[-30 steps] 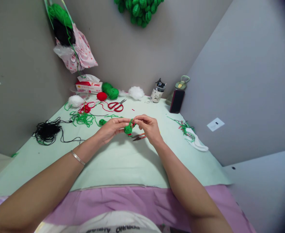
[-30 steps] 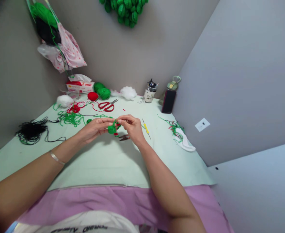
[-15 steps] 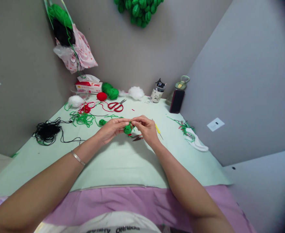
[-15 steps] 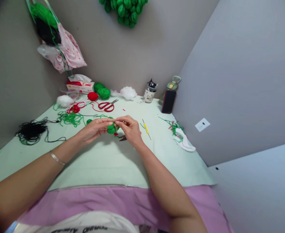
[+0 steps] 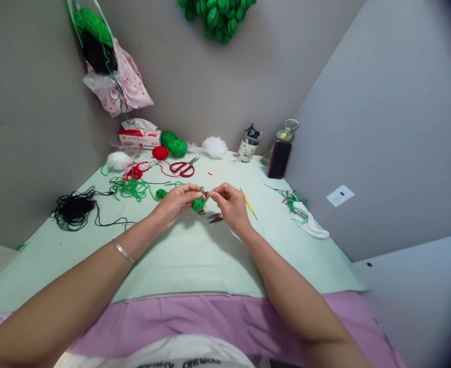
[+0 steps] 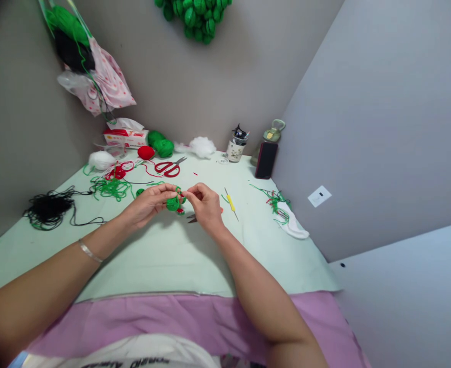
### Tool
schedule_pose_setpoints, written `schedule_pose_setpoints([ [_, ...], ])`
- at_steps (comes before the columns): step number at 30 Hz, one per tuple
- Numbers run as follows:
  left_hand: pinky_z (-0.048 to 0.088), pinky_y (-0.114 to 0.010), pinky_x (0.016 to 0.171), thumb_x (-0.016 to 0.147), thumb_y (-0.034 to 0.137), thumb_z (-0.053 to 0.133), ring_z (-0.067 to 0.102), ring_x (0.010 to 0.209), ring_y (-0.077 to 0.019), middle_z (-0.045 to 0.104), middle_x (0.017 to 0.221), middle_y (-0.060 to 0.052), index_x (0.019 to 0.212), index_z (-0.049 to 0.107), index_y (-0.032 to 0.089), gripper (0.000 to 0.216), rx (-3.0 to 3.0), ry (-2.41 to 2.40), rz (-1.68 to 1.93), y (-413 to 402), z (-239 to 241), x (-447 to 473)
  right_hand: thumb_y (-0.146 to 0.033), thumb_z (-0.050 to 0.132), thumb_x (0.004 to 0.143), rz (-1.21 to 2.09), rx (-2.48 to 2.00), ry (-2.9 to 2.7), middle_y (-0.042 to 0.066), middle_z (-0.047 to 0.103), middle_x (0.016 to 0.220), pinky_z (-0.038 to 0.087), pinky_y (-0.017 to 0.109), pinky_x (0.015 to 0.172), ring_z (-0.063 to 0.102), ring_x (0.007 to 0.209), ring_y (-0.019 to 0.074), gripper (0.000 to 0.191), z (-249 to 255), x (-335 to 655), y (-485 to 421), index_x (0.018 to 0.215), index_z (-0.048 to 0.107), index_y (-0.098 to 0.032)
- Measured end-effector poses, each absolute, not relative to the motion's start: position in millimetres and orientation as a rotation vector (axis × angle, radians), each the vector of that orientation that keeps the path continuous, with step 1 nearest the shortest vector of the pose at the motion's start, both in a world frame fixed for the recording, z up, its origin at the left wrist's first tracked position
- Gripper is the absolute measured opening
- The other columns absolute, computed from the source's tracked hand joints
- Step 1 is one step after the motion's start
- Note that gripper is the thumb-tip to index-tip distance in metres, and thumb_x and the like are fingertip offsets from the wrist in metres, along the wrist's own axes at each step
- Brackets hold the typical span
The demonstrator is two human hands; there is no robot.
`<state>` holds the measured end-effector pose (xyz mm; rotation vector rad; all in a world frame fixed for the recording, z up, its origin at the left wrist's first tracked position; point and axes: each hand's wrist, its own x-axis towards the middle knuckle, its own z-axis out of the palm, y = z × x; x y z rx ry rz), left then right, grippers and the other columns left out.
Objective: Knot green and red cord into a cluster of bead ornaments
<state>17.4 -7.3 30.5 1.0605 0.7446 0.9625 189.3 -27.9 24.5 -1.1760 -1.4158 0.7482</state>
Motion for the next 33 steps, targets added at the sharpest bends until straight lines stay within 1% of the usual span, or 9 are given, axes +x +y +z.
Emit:
schedule_pose_setpoints([
  [7,0.047,-0.027,0.071,0.070,0.029,0.081,0.062,0.073,-0.0138,0.069,0.081,-0.002,0.089,0.063,0.016,0.029,1.072,0.745,0.962,-4.1,22.0,18.9,-0.034,0.069,0.078,0.709,-1.178,-1.422,-0.003,0.056,0.058,0.034,0.024,0.051,0.043,0.052,0.0093,0.021,20.4,185.0,-29.2,0.067,0.061,-0.018],
  [11,0.046,-0.027,0.069,0.070,0.029,0.081,0.063,0.073,-0.0150,0.069,0.079,-0.002,0.089,0.058,0.017,0.032,1.084,0.759,0.965,-4.4,21.1,19.9,-0.034,0.068,0.078,0.690,-1.184,-1.406,-0.002,0.060,0.060,0.038,0.024,0.053,0.048,0.054,0.0106,0.021,20.3,182.7,-31.0,0.067,0.060,-0.018],
  [15,0.045,-0.027,0.065,0.070,0.028,0.080,0.061,0.065,-0.0138,0.066,0.071,0.002,0.087,0.054,0.018,0.033,1.078,0.750,0.985,-6.1,21.2,22.0,-0.034,0.066,0.079,0.692,-1.217,-1.394,0.000,0.065,0.064,0.042,0.025,0.056,0.054,0.057,0.0121,0.020,19.0,179.8,-33.1,0.068,0.060,-0.018],
  [22,0.044,-0.024,0.065,0.074,0.028,0.077,0.060,0.065,-0.0113,0.064,0.071,0.003,0.088,0.054,0.018,0.028,1.081,0.696,0.987,-6.9,17.9,23.1,-0.033,0.065,0.080,0.778,-1.179,-1.366,0.001,0.067,0.067,0.045,0.026,0.059,0.058,0.060,0.0131,0.018,19.0,177.1,-33.4,0.070,0.060,-0.018],
  [25,0.044,-0.024,0.067,0.076,0.030,0.076,0.062,0.069,-0.0125,0.064,0.073,0.003,0.091,0.056,0.018,0.028,1.116,0.693,0.960,-7.2,22.0,22.6,-0.037,0.065,0.081,0.858,-1.161,-1.429,0.002,0.066,0.066,0.047,0.027,0.062,0.059,0.062,0.0135,0.023,22.7,181.9,-30.1,0.070,0.061,-0.017],
  [27,0.044,-0.025,0.068,0.078,0.032,0.074,0.064,0.072,-0.0143,0.064,0.074,0.002,0.094,0.056,0.019,0.028,1.169,0.677,0.915,-7.5,26.1,21.5,-0.044,0.061,0.086,0.873,-1.119,-1.478,0.004,0.069,0.077,0.048,0.028,0.069,0.061,0.071,0.0149,0.028,26.6,187.0,-27.9,0.079,0.065,-0.017],
  [29,0.043,-0.026,0.068,0.079,0.034,0.073,0.064,0.072,-0.0154,0.063,0.073,0.002,0.095,0.057,0.019,0.027,1.251,0.657,0.867,-7.5,29.5,19.6,-0.048,0.057,0.089,0.901,-1.063,-1.483,0.007,0.070,0.098,0.050,0.029,0.076,0.063,0.089,0.0170,0.032,30.5,192.1,-26.6,0.098,0.066,-0.018],
  [31,0.041,-0.027,0.066,0.079,0.034,0.072,0.062,0.070,-0.0153,0.061,0.072,0.002,0.092,0.057,0.020,0.025,1.359,0.657,0.832,-7.2,31.8,17.2,-0.048,0.056,0.090,1.012,-1.000,-1.471,0.008,0.067,0.114,0.050,0.029,0.081,0.061,0.103,0.0183,0.037,32.9,195.6,-26.5,0.114,0.063,-0.021],
  [33,0.039,-0.027,0.065,0.080,0.035,0.071,0.059,0.069,-0.0144,0.060,0.072,0.002,0.090,0.057,0.020,0.022,1.469,0.672,0.812,-7.1,32.8,14.9,-0.048,0.056,0.090,1.165,-0.964,-1.499,0.008,0.066,0.114,0.051,0.028,0.077,0.062,0.101,0.0183,0.041,33.7,196.8,-27.3,0.120,0.061,-0.021],
])
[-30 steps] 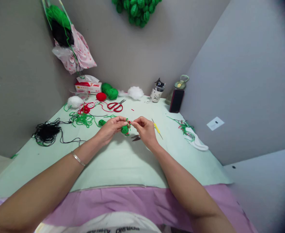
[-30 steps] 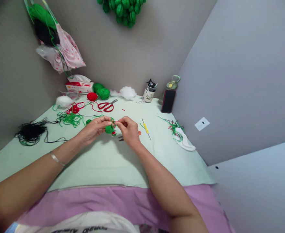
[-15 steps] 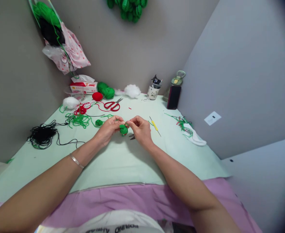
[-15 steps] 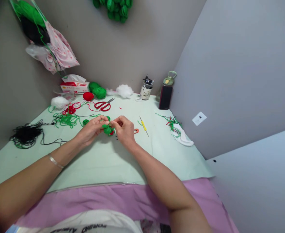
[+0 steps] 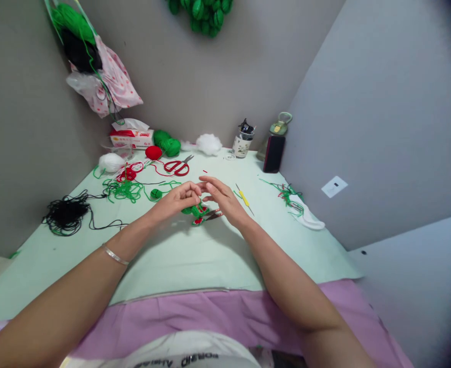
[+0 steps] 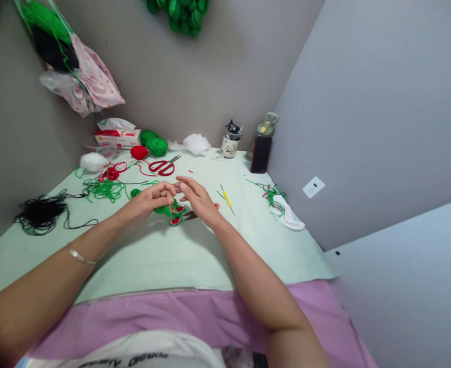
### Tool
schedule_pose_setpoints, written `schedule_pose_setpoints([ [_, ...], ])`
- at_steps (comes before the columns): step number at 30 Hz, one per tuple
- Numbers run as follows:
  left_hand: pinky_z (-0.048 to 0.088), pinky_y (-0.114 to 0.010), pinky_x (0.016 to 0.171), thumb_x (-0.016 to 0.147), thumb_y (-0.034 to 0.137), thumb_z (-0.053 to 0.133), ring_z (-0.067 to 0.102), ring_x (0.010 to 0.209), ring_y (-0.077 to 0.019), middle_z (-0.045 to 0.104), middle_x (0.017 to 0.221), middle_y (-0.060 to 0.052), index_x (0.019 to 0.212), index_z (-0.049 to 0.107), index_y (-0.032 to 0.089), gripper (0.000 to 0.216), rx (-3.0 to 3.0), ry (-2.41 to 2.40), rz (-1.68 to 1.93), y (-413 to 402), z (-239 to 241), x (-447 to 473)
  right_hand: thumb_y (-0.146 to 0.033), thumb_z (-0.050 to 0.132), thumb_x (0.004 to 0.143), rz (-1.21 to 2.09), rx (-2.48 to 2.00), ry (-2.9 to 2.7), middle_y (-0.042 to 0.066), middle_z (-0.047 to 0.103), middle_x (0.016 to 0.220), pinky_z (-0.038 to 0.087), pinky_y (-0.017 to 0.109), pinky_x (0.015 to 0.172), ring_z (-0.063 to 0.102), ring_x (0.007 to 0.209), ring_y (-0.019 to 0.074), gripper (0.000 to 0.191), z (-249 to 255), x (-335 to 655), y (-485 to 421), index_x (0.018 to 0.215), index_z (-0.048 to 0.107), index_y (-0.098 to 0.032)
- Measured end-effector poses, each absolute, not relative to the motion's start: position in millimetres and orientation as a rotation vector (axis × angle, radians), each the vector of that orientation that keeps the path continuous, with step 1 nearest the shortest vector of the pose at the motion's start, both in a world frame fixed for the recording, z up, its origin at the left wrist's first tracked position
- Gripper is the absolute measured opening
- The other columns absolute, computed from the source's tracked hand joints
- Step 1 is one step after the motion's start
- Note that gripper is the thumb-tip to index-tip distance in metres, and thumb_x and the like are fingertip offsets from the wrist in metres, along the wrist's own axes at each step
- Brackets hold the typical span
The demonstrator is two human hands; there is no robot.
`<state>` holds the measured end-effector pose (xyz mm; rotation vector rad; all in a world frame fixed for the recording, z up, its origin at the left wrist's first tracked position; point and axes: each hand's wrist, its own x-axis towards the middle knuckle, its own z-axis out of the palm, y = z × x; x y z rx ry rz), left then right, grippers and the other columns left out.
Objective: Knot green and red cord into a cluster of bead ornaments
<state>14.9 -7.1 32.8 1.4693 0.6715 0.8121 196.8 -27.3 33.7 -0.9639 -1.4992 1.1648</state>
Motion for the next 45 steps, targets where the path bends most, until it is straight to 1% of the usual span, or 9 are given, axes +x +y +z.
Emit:
schedule_pose_setpoints([
  [3,0.037,-0.026,0.063,0.083,0.035,0.067,0.054,0.066,-0.0133,0.057,0.070,0.004,0.093,0.055,0.021,0.021,1.582,0.687,0.790,-7.3,32.9,13.6,-0.049,0.057,0.089,1.273,-1.001,-1.587,0.005,0.066,0.094,0.044,0.024,0.058,0.057,0.074,0.0138,0.040,33.3,195.0,-29.4,0.116,0.064,-0.019],
  [6,0.040,-0.027,0.068,0.082,0.034,0.067,0.057,0.070,-0.0143,0.060,0.071,0.003,0.094,0.055,0.021,0.022,1.634,0.713,0.824,-6.9,32.0,14.7,-0.047,0.060,0.087,1.211,-1.052,-1.572,0.000,0.060,0.076,0.035,0.023,0.052,0.044,0.059,0.0098,0.036,34.2,193.4,-31.1,0.107,0.067,-0.018],
  [12,0.043,-0.029,0.072,0.075,0.035,0.073,0.060,0.073,-0.0157,0.063,0.071,0.002,0.093,0.056,0.020,0.029,1.619,0.811,0.947,0.8,28.5,12.7,-0.047,0.068,0.078,1.284,-1.159,-1.595,-0.002,0.055,0.067,0.031,0.022,0.050,0.041,0.055,0.0082,0.032,36.0,200.5,-29.5,0.085,0.065,-0.016],
  [16,0.043,-0.029,0.070,0.073,0.037,0.075,0.059,0.072,-0.0157,0.065,0.075,0.000,0.088,0.061,0.019,0.027,1.669,0.849,0.962,3.7,26.9,10.9,-0.042,0.071,0.073,1.351,-1.176,-1.613,-0.004,0.054,0.061,0.031,0.022,0.051,0.042,0.053,0.0081,0.030,30.2,203.8,-25.2,0.083,0.065,-0.015],
  [24,0.040,-0.028,0.063,0.075,0.039,0.072,0.053,0.066,-0.0165,0.064,0.069,-0.001,0.072,0.068,0.019,0.020,1.800,0.914,0.931,-1.5,27.6,13.0,-0.022,0.063,0.073,1.211,-1.145,-1.849,0.000,0.064,0.074,0.044,0.023,0.064,0.056,0.069,0.0119,0.012,22.4,207.3,-20.9,0.084,0.064,-0.015],
  [29,0.036,-0.027,0.059,0.078,0.038,0.065,0.048,0.064,-0.0157,0.059,0.066,0.000,0.071,0.067,0.020,0.019,1.863,0.930,0.882,1.0,25.4,11.0,-0.016,0.056,0.074,1.000,-1.239,-1.964,-0.001,0.063,0.072,0.041,0.022,0.062,0.053,0.066,0.0107,0.011,27.0,211.5,-22.3,0.081,0.065,-0.016],
  [34,0.038,-0.026,0.065,0.079,0.039,0.067,0.051,0.069,-0.0157,0.061,0.072,0.000,0.073,0.067,0.019,0.021,1.804,0.877,0.849,2.3,26.4,10.1,-0.024,0.055,0.079,1.140,-1.179,-1.898,-0.001,0.062,0.071,0.038,0.023,0.057,0.050,0.061,0.0100,0.020,28.8,207.0,-24.3,0.089,0.069,-0.014],
  [38,0.041,-0.027,0.068,0.076,0.042,0.071,0.054,0.070,-0.0158,0.062,0.073,-0.001,0.075,0.067,0.017,0.025,1.686,0.874,0.840,3.1,26.3,9.9,-0.036,0.067,0.077,1.346,-1.120,-1.784,-0.001,0.061,0.067,0.035,0.022,0.054,0.047,0.057,0.0084,0.023,21.4,203.1,-22.8,0.082,0.068,-0.013],
  [45,0.041,-0.027,0.070,0.073,0.040,0.076,0.056,0.074,-0.0147,0.063,0.079,0.000,0.081,0.067,0.019,0.025,1.525,0.843,0.944,5.3,20.2,11.4,-0.042,0.072,0.071,1.319,-1.141,-1.601,-0.003,0.055,0.060,0.034,0.022,0.053,0.044,0.055,0.0080,0.029,19.1,200.5,-21.3,0.076,0.065,-0.014],
])
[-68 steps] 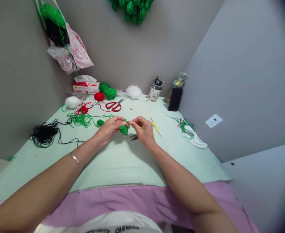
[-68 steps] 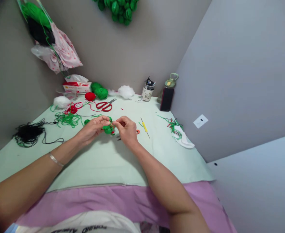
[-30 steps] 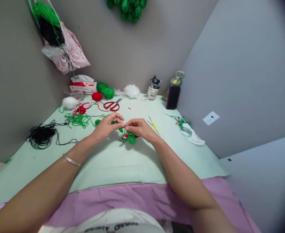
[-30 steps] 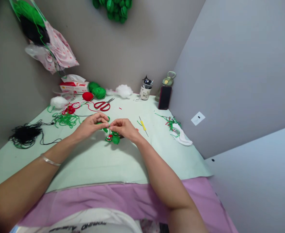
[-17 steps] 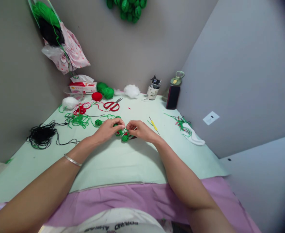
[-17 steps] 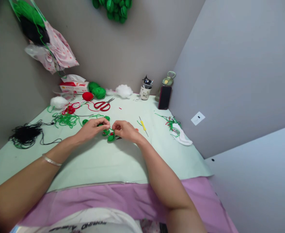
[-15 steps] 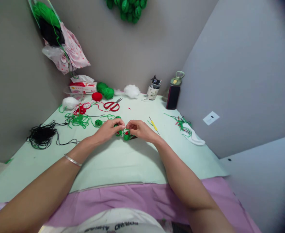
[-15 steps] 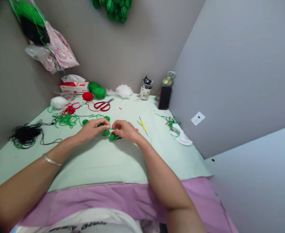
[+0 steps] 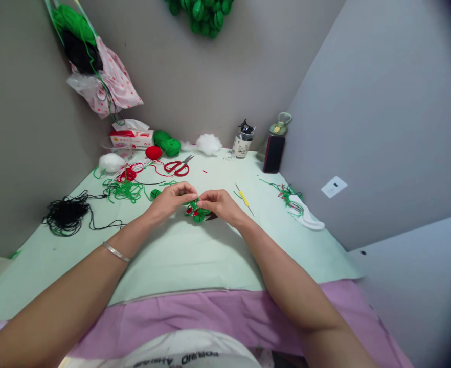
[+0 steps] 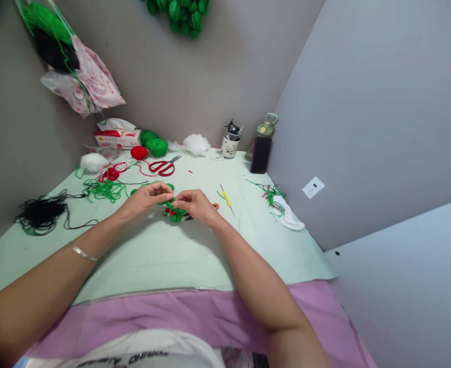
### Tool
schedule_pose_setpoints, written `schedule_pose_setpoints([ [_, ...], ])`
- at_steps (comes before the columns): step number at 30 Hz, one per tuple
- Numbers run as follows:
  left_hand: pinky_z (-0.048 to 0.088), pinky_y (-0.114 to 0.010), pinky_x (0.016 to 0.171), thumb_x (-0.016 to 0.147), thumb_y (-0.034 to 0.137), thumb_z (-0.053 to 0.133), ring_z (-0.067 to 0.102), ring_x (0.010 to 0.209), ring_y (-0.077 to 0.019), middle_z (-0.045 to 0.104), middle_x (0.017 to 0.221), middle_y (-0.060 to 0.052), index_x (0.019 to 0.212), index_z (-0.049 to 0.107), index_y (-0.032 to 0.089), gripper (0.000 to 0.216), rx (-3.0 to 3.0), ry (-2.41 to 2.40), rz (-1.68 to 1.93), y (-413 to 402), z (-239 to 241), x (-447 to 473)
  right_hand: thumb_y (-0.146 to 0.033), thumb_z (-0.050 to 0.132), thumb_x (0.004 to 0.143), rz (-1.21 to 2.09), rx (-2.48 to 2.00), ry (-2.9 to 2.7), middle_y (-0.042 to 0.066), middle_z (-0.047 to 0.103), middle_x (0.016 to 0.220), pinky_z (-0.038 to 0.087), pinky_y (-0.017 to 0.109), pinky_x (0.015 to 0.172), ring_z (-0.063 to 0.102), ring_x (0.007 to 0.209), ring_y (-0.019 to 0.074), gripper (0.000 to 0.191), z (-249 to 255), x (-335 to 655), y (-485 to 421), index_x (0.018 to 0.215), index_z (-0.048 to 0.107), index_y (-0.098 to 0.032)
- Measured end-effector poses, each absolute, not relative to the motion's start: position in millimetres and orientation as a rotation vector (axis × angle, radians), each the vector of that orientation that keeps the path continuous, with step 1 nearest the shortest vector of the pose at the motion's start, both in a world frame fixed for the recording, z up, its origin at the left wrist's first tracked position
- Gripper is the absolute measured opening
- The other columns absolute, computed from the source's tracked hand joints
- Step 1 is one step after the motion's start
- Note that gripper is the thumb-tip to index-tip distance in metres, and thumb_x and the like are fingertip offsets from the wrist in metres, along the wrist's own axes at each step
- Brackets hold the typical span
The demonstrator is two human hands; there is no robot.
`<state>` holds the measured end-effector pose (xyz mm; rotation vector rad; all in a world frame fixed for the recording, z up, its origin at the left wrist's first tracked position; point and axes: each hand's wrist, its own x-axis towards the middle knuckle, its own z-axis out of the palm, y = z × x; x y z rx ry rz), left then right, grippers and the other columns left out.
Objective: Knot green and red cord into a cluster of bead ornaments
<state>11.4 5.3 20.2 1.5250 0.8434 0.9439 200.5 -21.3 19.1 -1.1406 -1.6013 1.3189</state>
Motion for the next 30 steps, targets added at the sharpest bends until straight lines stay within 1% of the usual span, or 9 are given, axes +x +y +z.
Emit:
schedule_pose_setpoints([
  [4,0.043,-0.029,0.071,0.072,0.040,0.078,0.057,0.073,-0.0153,0.063,0.077,-0.001,0.076,0.067,0.018,0.025,1.394,0.835,0.965,3.8,16.0,14.5,-0.041,0.072,0.070,1.232,-1.163,-1.532,-0.004,0.052,0.059,0.032,0.022,0.052,0.041,0.053,0.0076,0.028,19.7,196.3,-22.2,0.073,0.065,-0.014],
  [8,0.045,-0.030,0.075,0.070,0.040,0.081,0.059,0.076,-0.0160,0.064,0.079,-0.001,0.076,0.067,0.017,0.027,1.271,0.801,0.919,2.4,15.2,15.6,-0.041,0.070,0.074,1.184,-1.178,-1.564,-0.003,0.056,0.063,0.037,0.023,0.055,0.045,0.057,0.0088,0.027,22.5,196.4,-23.3,0.076,0.066,-0.014],
  [13,0.045,-0.029,0.072,0.070,0.040,0.080,0.058,0.072,-0.0157,0.065,0.075,-0.002,0.074,0.070,0.017,0.026,1.325,0.804,0.863,5.2,20.0,11.3,-0.039,0.065,0.083,1.089,-1.077,-1.712,0.002,0.066,0.082,0.045,0.026,0.068,0.055,0.072,0.0127,0.030,34.5,202.6,-26.1,0.102,0.071,-0.017],
  [15,0.044,-0.029,0.070,0.070,0.040,0.080,0.058,0.070,-0.0164,0.066,0.074,-0.002,0.074,0.070,0.018,0.025,1.390,0.828,0.839,6.6,20.9,9.1,-0.039,0.060,0.087,1.064,-1.067,-1.735,0.003,0.069,0.090,0.046,0.027,0.071,0.056,0.076,0.0137,0.031,37.2,203.6,-27.0,0.107,0.071,-0.020],
  [17,0.044,-0.030,0.069,0.070,0.040,0.079,0.058,0.070,-0.0175,0.067,0.073,-0.003,0.075,0.072,0.018,0.024,1.457,0.823,0.783,6.9,20.8,7.7,-0.039,0.060,0.087,1.019,-1.058,-1.733,0.004,0.069,0.097,0.047,0.028,0.073,0.057,0.079,0.0143,0.028,37.3,203.1,-27.3,0.104,0.073,-0.021],
  [19,0.045,-0.030,0.070,0.071,0.041,0.078,0.060,0.073,-0.0191,0.068,0.075,-0.004,0.078,0.073,0.019,0.024,1.505,0.790,0.708,6.1,20.4,7.3,-0.038,0.064,0.084,1.023,-1.025,-1.738,0.005,0.068,0.098,0.048,0.029,0.075,0.059,0.081,0.0153,0.023,36.3,201.9,-27.3,0.096,0.075,-0.021],
  [23,0.045,-0.031,0.071,0.073,0.042,0.077,0.061,0.075,-0.0202,0.070,0.079,-0.005,0.079,0.074,0.019,0.024,1.521,0.760,0.635,3.4,21.4,8.1,-0.038,0.069,0.081,1.107,-0.990,-1.749,0.004,0.067,0.091,0.048,0.030,0.076,0.060,0.080,0.0157,0.018,36.2,200.1,-28.0,0.084,0.074,-0.021],
  [26,0.044,-0.031,0.067,0.073,0.041,0.076,0.059,0.069,-0.0186,0.068,0.073,-0.004,0.075,0.072,0.020,0.022,1.477,0.760,0.649,1.9,24.5,8.7,-0.039,0.068,0.081,1.101,-0.988,-1.708,0.003,0.065,0.087,0.047,0.030,0.076,0.058,0.079,0.0150,0.020,36.5,201.2,-26.9,0.083,0.071,-0.020],
  [30,0.043,-0.029,0.063,0.074,0.038,0.076,0.057,0.067,-0.0180,0.063,0.069,-0.003,0.070,0.065,0.021,0.021,1.463,0.691,0.645,-1.6,30.1,9.6,-0.041,0.070,0.077,1.036,-0.999,-1.455,0.000,0.062,0.078,0.047,0.029,0.077,0.055,0.074,0.0132,0.023,34.8,206.3,-20.0,0.081,0.066,-0.019],
])
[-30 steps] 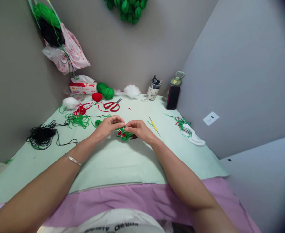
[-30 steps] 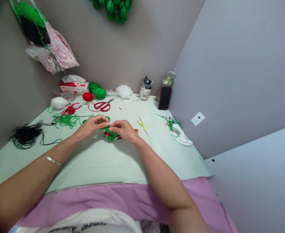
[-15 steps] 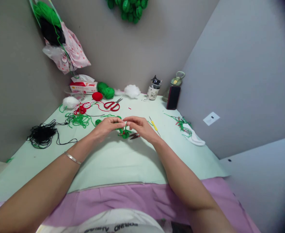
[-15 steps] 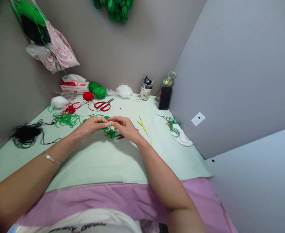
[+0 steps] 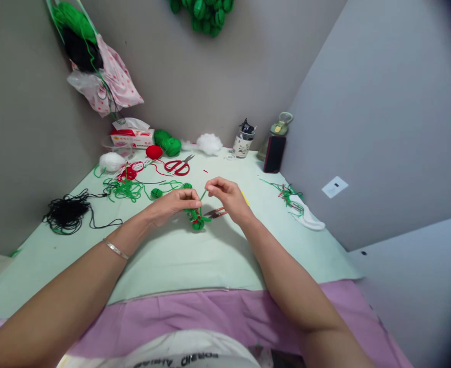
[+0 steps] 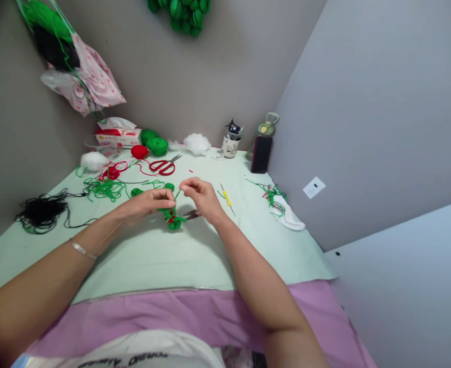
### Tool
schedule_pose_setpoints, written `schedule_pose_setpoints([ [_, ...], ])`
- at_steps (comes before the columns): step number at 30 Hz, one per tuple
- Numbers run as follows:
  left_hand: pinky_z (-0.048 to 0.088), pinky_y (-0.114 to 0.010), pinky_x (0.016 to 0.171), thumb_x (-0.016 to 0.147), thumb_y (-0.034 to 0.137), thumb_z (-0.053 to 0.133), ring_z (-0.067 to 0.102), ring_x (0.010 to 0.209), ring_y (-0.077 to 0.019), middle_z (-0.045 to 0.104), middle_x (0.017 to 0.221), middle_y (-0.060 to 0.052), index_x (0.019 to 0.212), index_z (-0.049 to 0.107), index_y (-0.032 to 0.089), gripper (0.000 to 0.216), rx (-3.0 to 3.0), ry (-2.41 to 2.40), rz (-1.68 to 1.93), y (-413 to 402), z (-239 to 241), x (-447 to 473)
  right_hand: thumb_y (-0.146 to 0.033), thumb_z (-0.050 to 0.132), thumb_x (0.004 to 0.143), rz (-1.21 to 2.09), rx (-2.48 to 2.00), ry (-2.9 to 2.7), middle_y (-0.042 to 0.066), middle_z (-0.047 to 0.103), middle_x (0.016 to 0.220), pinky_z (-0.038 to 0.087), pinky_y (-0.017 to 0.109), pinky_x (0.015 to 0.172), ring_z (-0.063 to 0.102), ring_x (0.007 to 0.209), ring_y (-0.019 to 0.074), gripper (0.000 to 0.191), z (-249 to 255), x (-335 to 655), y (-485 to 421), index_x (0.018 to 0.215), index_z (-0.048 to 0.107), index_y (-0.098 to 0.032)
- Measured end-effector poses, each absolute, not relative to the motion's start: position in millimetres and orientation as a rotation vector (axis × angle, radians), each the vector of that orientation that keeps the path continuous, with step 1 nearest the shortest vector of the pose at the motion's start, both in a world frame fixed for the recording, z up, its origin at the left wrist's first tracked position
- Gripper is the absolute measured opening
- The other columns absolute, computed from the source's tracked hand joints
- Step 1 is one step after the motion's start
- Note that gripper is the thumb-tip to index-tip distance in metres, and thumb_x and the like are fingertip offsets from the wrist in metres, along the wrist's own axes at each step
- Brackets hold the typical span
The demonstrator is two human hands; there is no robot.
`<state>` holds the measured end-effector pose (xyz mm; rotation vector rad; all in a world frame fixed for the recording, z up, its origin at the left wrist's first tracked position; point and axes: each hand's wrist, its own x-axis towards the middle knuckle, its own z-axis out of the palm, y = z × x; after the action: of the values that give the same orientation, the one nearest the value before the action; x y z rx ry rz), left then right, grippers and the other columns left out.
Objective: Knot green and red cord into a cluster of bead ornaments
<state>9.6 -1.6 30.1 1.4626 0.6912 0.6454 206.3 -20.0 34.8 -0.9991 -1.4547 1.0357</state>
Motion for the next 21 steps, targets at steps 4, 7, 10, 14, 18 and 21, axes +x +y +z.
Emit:
schedule_pose_setpoints([
  [4,0.041,-0.027,0.059,0.075,0.039,0.075,0.056,0.068,-0.0177,0.063,0.073,-0.004,0.072,0.065,0.020,0.021,1.471,0.673,0.585,-5.0,31.6,11.1,-0.046,0.074,0.072,1.125,-0.970,-1.203,0.000,0.061,0.079,0.049,0.029,0.080,0.057,0.074,0.0125,0.031,35.2,208.9,-16.7,0.083,0.062,-0.019],
  [7,0.039,-0.026,0.060,0.077,0.040,0.073,0.057,0.071,-0.0173,0.064,0.078,-0.003,0.074,0.065,0.021,0.021,1.438,0.674,0.555,-5.1,28.9,11.4,-0.047,0.074,0.072,1.369,-0.897,-1.158,0.001,0.065,0.082,0.051,0.030,0.080,0.061,0.077,0.0136,0.034,37.2,205.7,-21.1,0.085,0.057,-0.021],
  [10,0.040,-0.028,0.066,0.079,0.040,0.072,0.058,0.079,-0.0182,0.066,0.086,-0.004,0.076,0.065,0.021,0.021,1.423,0.618,0.515,-4.9,26.3,11.5,-0.043,0.074,0.075,1.534,-0.835,-1.147,-0.003,0.058,0.067,0.050,0.028,0.071,0.054,0.061,0.0105,0.031,38.7,201.6,-26.2,0.085,0.057,-0.020],
  [14,0.041,-0.029,0.070,0.082,0.038,0.070,0.060,0.083,-0.0191,0.066,0.090,-0.005,0.076,0.059,0.019,0.022,1.404,0.547,0.456,-5.6,26.1,11.3,-0.033,0.076,0.075,1.593,-0.739,-1.026,-0.008,0.045,0.059,0.045,0.023,0.059,0.038,0.051,0.0065,0.025,41.6,198.9,-27.6,0.085,0.059,-0.018],
  [18,0.042,-0.031,0.072,0.083,0.036,0.069,0.062,0.085,-0.0204,0.067,0.090,-0.006,0.080,0.057,0.019,0.021,1.381,0.510,0.408,-4.5,25.7,9.5,-0.025,0.076,0.074,1.575,-0.681,-0.905,-0.007,0.047,0.060,0.038,0.020,0.051,0.033,0.050,0.0049,0.020,44.8,200.2,-25.0,0.082,0.059,-0.017],
  [21,0.044,-0.030,0.070,0.085,0.039,0.069,0.061,0.083,-0.0187,0.067,0.092,-0.006,0.082,0.058,0.018,0.023,1.331,0.530,0.419,-2.8,25.1,7.8,-0.020,0.074,0.076,1.531,-0.679,-0.864,-0.005,0.053,0.063,0.038,0.019,0.051,0.036,0.050,0.0041,0.015,45.6,204.0,-22.5,0.081,0.060,-0.016],
])
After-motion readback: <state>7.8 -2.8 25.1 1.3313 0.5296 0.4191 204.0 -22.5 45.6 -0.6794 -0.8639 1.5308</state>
